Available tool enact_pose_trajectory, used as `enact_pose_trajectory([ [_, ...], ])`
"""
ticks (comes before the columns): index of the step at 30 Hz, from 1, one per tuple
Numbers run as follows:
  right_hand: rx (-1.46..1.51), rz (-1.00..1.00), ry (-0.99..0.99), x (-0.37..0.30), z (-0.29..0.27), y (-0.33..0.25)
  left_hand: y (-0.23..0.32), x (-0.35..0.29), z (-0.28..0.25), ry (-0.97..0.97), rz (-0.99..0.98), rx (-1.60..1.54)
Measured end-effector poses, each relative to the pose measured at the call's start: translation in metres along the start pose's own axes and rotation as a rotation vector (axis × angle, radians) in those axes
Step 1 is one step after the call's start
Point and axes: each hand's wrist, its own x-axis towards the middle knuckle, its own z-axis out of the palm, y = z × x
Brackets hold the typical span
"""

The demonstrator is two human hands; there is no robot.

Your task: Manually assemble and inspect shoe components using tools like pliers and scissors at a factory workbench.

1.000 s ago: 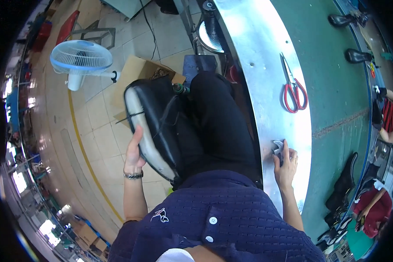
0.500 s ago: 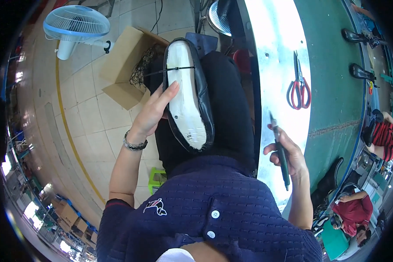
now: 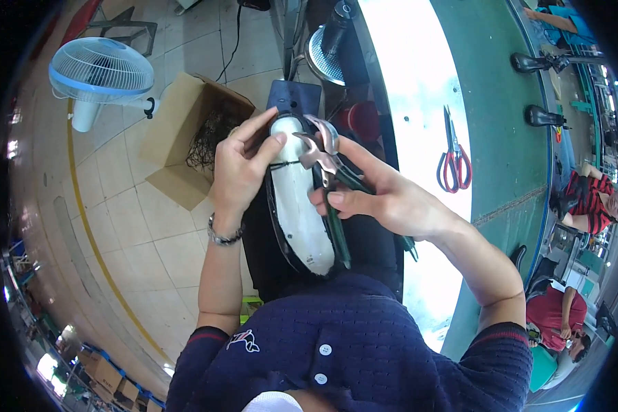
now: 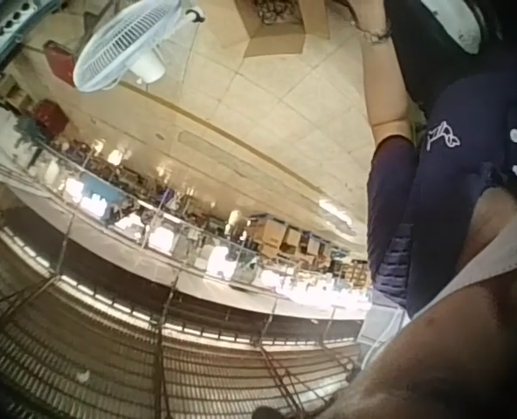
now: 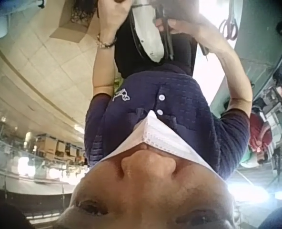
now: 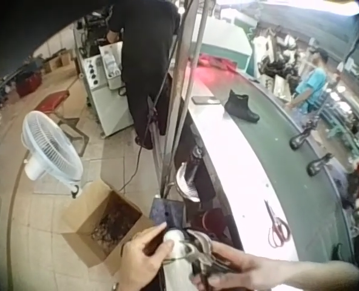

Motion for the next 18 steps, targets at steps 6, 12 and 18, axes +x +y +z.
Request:
enact_pose_trajectory([
  [6,-0.086,0.075,-0.082,0.034,-0.009,-0.023,0.004,-0.004,0.006,0.147,0.090,0.229],
  [12,-0.446,0.051,-0.007,0.032,0.005,-0.024,0.001,-0.010,0.011,0.217,0.218,0.383],
  [18,-0.693,-0.109,0.109,0.024,0.011,0.002,0.002,-0.012,0.003,0.129,0.316,0.413],
])
